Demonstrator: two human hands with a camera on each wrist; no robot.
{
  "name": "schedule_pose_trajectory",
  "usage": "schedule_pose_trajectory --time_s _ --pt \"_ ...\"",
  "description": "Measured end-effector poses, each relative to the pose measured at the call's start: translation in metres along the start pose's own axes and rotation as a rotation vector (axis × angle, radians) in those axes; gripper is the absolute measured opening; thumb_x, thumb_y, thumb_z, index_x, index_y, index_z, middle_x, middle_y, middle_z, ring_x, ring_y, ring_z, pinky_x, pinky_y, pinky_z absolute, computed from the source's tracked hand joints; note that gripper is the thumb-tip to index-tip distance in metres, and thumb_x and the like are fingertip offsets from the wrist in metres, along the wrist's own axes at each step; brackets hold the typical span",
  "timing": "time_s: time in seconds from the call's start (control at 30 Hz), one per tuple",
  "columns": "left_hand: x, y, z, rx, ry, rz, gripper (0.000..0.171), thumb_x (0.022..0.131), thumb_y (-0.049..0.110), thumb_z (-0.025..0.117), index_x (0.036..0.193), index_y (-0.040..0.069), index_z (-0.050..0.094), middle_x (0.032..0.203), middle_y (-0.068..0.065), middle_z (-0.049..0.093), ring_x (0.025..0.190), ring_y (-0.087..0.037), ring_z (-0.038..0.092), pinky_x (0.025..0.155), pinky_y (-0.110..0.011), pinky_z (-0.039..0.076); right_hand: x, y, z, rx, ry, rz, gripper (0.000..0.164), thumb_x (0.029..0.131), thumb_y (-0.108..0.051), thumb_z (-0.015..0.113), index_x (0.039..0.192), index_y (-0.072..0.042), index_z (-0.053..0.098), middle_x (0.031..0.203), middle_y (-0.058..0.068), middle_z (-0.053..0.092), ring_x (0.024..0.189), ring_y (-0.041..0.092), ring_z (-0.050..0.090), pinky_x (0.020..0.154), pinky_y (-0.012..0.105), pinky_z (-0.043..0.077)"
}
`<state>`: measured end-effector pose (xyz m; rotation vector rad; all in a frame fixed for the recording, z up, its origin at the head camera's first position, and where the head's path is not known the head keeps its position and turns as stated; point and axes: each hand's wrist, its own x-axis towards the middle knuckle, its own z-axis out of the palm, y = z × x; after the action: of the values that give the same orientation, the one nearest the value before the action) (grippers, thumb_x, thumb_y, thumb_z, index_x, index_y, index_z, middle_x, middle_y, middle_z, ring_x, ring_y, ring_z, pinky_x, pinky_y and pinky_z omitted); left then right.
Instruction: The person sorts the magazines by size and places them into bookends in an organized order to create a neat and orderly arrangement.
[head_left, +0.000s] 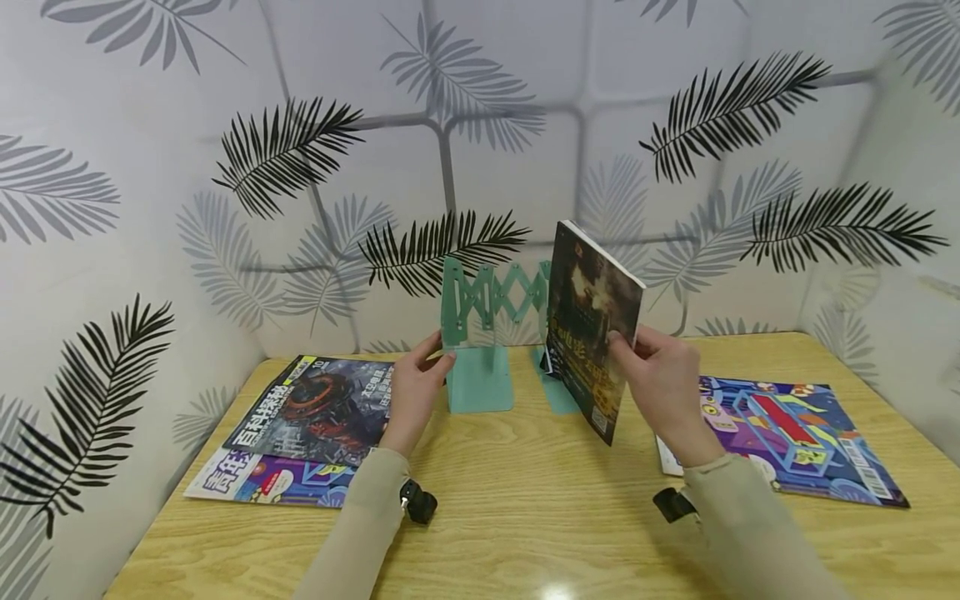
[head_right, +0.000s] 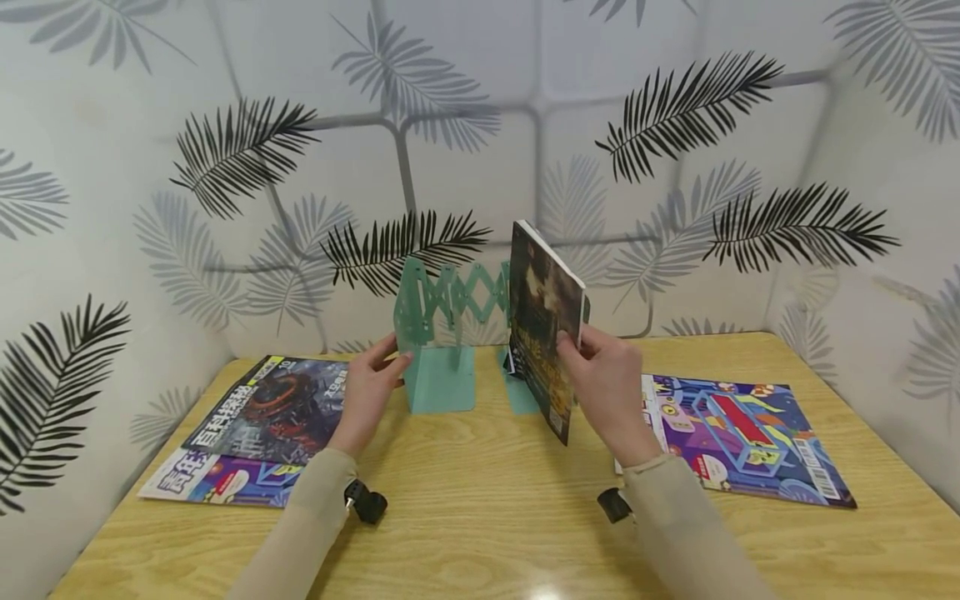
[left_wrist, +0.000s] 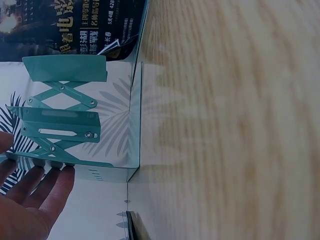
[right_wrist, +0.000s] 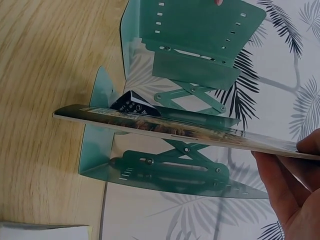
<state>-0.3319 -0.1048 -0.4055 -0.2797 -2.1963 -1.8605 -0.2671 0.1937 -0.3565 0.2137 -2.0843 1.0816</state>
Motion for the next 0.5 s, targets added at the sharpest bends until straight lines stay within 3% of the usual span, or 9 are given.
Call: schedule_pose_trajectory --time_s 0.23,0.5 --pt "0.0009 0.0002 -0.0008 -0.009 0.004 -0.003 0.047 0.098 0.022 0.063 0.144 0.02 0.054 0.133 -0.003 0.059 0.115 -0.023 0.06 0.091 -0.045 0.052 0.003 -0.0015 0.0062 0.003 0.008 -0.003 0.033 0.094 -0.014 0.068 0.062 -0.008 0.062 0.05 0.001 0.054 0.04 0.008 0.035 0.039 0.023 0.024" --pt "0.0003 0.0006 0.0 -0.003 0.002 -0.007 0.046 0.098 0.021 0.063 0.143 0.02 0.054 0.133 -0.002 0.059 0.114 -0.021 0.061 0.089 -0.044 0.053 0.0051 0.0003 0.0108 0.011 0.01 0.005 0.028 0.093 -0.014 0.068 0.067 -0.007 0.068 0.054 0.002 0.061 0.04 0.007 0.04 0.038 0.022 0.026"
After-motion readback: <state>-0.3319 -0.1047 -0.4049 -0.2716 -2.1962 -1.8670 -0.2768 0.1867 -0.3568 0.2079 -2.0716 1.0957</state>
